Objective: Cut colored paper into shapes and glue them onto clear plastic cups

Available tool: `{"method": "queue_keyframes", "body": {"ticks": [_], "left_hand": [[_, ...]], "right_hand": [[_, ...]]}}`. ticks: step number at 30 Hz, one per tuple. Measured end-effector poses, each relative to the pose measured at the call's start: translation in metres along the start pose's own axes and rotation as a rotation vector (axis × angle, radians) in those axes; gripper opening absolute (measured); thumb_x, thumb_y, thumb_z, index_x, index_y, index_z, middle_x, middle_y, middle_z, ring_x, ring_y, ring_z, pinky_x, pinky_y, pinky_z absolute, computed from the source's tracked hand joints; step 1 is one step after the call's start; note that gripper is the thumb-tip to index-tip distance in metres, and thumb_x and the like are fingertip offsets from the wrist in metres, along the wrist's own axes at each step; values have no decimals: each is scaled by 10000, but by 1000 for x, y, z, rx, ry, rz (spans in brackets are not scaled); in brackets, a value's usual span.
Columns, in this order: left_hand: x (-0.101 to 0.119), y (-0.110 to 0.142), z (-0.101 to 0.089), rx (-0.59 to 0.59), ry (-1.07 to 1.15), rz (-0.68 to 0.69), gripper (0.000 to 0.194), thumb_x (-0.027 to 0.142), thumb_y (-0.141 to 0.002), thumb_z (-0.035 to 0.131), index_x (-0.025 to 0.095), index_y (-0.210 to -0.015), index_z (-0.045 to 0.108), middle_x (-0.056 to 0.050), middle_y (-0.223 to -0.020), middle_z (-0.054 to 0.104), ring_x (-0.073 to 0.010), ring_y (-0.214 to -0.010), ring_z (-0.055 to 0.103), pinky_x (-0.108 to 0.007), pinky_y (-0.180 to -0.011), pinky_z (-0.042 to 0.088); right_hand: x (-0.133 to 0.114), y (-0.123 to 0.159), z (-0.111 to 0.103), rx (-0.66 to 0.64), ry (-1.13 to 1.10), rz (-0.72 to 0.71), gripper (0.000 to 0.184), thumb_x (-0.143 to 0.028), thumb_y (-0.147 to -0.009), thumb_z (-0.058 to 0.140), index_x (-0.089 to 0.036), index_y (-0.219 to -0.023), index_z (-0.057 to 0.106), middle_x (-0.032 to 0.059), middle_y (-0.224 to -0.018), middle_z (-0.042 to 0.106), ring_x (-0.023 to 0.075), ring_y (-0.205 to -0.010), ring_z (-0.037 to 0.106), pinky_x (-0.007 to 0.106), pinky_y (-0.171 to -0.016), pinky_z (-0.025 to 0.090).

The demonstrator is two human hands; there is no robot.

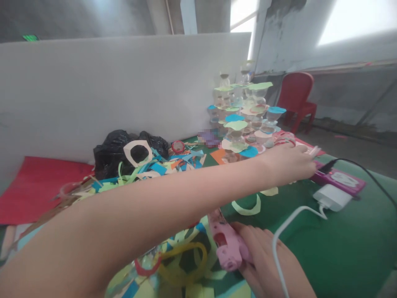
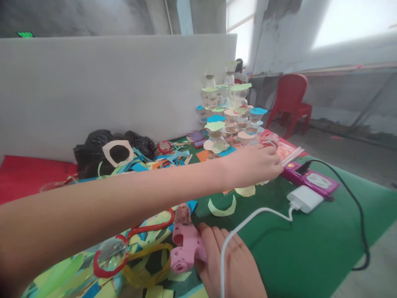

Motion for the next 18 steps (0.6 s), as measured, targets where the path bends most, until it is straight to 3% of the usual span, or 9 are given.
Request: {"method": "queue_keyframes", "body": {"ticks": [3,9,13,18], "left_hand": [[0,0,-7,64,-62,-13,362,35,-923,394,141,-1088,698,-127,-1112,687,-269,-1144,574,-358,-890,417],[-6,0,-38,212,-227,-18,581,-70,-905,153,85,-1067,689,-108,-1018,679,-251,-1144,578,-336,-839,396],[-5,3,-42,211,-319,-5,610,-51,-915,114,103,-1077,681,-95,-1032,672,-223,-1127,587,-315,-809,411],[-3,9,-42,269,-285,-12,615,-60,-911,108,108,-1052,683,-90,-1040,683,-204,-1108,606,-308,-819,433]], "right_hand": [[1,-1,-1,1,9,-2,282,-86,-797,374,-185,-1011,529,8,-661,686,163,-543,669,237,-525,498],[1,5,2,9,9,29,330,-78,-750,397,-176,-1036,532,27,-689,699,183,-560,673,264,-544,517],[1,4,2,6,7,31,322,-71,-757,389,-180,-1027,526,20,-670,686,180,-544,664,262,-526,505],[0,1,-1,-6,8,0,301,-70,-765,389,-192,-1003,526,6,-648,676,174,-530,660,253,-522,498]]}}
Point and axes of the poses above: each hand's wrist, its own y-axis away from the middle knuckle, its own z-axis out of the palm, x = y × z, the point moved 9 cm from there along -y, towards the middle knuckle
